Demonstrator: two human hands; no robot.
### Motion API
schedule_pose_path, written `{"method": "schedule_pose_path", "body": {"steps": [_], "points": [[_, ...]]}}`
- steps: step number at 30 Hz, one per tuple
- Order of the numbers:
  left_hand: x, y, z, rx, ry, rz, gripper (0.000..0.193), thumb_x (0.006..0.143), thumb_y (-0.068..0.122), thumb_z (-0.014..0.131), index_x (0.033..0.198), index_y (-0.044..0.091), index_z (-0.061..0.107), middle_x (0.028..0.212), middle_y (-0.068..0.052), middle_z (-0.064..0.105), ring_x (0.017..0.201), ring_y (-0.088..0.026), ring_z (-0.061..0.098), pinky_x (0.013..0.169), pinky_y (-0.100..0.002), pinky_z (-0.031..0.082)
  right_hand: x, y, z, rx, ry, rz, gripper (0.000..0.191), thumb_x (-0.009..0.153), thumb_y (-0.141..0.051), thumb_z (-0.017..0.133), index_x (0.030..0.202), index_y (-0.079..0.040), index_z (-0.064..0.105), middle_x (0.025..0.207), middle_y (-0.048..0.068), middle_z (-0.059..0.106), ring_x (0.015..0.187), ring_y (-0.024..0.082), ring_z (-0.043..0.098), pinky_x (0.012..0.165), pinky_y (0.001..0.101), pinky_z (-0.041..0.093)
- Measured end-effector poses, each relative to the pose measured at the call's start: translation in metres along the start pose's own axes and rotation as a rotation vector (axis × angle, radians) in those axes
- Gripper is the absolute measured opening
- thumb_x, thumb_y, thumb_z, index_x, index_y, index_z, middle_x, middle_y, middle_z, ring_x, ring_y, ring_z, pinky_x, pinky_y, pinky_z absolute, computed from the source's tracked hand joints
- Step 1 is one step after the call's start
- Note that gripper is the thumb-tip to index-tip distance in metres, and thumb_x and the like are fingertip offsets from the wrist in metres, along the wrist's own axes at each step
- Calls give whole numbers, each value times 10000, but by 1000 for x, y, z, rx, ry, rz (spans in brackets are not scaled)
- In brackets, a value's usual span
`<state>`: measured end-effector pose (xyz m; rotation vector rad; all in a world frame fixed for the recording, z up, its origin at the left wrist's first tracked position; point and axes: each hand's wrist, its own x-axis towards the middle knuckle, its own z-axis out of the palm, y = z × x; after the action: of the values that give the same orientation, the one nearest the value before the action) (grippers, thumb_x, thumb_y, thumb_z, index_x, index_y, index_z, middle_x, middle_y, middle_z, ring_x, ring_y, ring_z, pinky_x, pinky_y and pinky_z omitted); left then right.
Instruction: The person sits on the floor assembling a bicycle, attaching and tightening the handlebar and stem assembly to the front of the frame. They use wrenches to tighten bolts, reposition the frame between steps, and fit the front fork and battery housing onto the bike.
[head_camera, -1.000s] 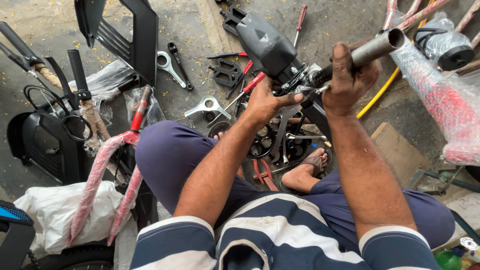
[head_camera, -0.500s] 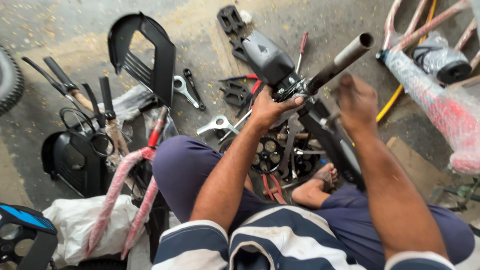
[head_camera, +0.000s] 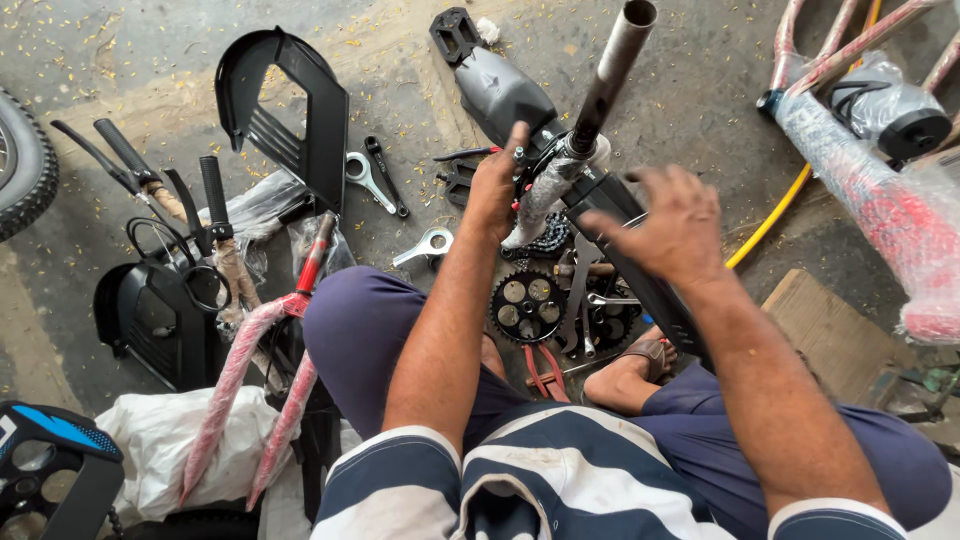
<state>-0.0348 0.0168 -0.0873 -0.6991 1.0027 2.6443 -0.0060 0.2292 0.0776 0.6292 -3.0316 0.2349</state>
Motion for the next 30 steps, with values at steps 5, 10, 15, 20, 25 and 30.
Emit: {"method": "schedule_pose_path", "body": {"steps": [5,10,15,20,25,30], "points": [[-7,5,24,-191,23,89,488,817,335,848,1100,-29,687,976,-98,739,822,-182,709,754,-336,581,24,-38,-15,-262,-254,99,959,619,-846,782,1118,-30,715,1064,176,613,1056,356,604,892,517,434],[-16,11,29,-86,104,117,479,797,275,868,1092,-64,701,963,-102,753,814,-170,709,745,-308,574,30,-47,-10,-241,-300,159,857,599,-719,853,1098,-36,714,1101,188,592,999,357,636,892,507,452],[-24,17,32,-99,230,88,410,717,228,867,985,-46,723,884,-107,729,719,-181,685,688,-327,563,18,-46,2,-163,-271,128,823,634,-696,846,1080,-21,701,1082,171,647,930,370,698,835,508,538],[-34,17,39,-46,268,95,415,707,235,853,979,-52,725,861,-104,736,718,-175,691,692,-312,562,13,-40,6,-150,-313,110,826,632,-722,841,1009,-1,700,1038,169,690,916,363,721,804,505,567],[-41,14,44,-2,286,123,444,707,240,856,991,-75,727,866,-113,745,720,-189,699,696,-328,571,8,-37,7,-128,-313,120,818,631,-725,839,995,-6,704,1022,165,698,922,366,718,814,503,566],[-46,14,42,51,201,120,508,748,313,853,1069,-57,718,963,-119,752,812,-173,714,774,-317,573,-1,-43,3,-182,-237,98,822,646,-728,842,1005,-2,699,1037,155,685,902,364,717,788,504,560]]}}
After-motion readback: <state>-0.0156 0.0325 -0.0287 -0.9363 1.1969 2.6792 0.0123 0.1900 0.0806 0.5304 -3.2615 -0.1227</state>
